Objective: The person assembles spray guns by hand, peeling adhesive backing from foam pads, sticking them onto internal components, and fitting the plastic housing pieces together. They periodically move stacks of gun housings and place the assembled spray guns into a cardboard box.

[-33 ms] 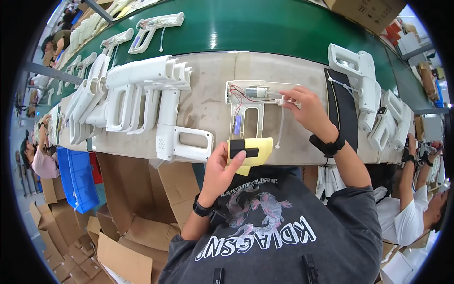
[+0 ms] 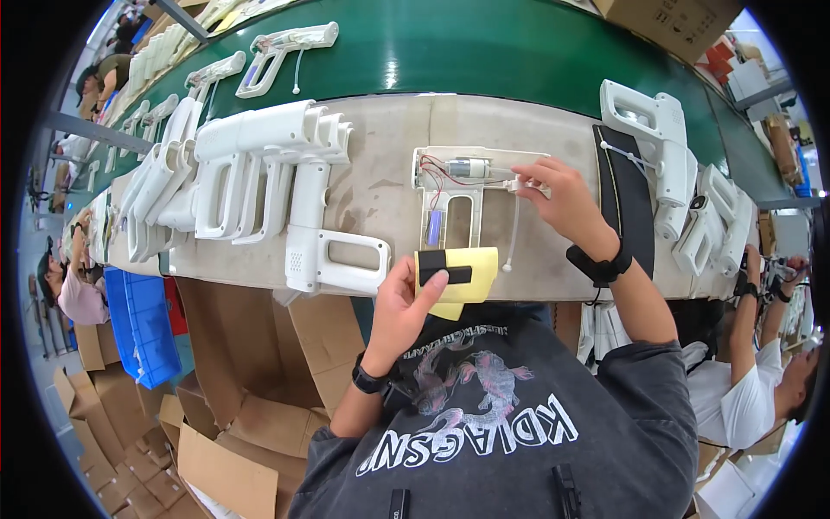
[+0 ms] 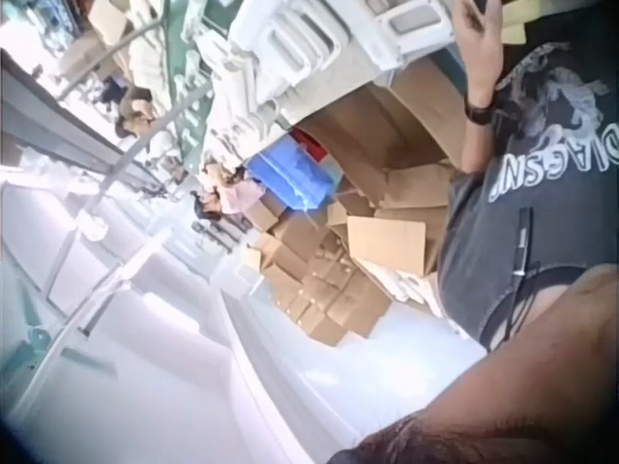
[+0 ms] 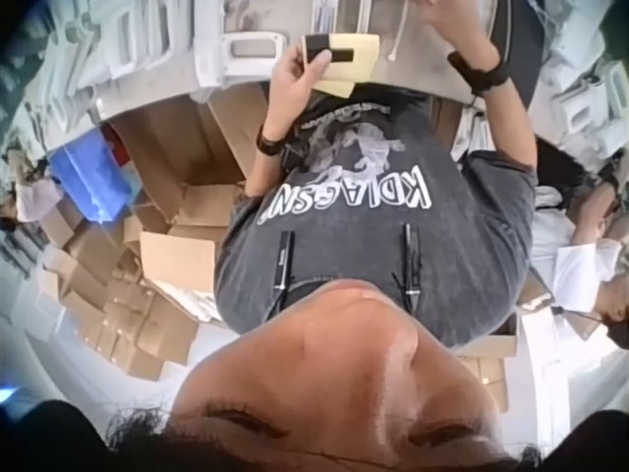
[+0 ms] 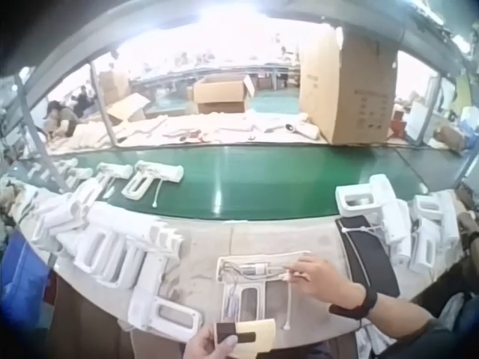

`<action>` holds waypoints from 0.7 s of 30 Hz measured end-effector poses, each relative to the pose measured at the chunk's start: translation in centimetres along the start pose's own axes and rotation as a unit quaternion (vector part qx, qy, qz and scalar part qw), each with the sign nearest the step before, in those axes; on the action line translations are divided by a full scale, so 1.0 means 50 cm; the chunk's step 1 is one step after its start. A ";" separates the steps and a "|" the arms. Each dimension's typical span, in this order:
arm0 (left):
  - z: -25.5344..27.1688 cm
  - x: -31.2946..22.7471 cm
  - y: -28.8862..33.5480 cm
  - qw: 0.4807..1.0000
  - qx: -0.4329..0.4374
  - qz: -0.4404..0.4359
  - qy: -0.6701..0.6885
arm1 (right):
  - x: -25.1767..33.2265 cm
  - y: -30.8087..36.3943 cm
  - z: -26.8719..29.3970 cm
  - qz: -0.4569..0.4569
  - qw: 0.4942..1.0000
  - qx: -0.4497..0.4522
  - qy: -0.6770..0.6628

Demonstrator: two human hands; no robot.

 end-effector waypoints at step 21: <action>-0.003 0.014 -0.001 0.999 0.014 -0.017 -0.035 | 0.098 0.056 -0.069 -0.109 0.916 0.130 -0.363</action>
Point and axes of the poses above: each hand's wrist, its own y-axis away from the middle knuckle, its own z-axis out of the back of the hand, x = y × z, the point moved 1 cm from there along -y, towards the middle knuckle, and after that the axes turned 4 degrees about -x, right-handed, at the moved point
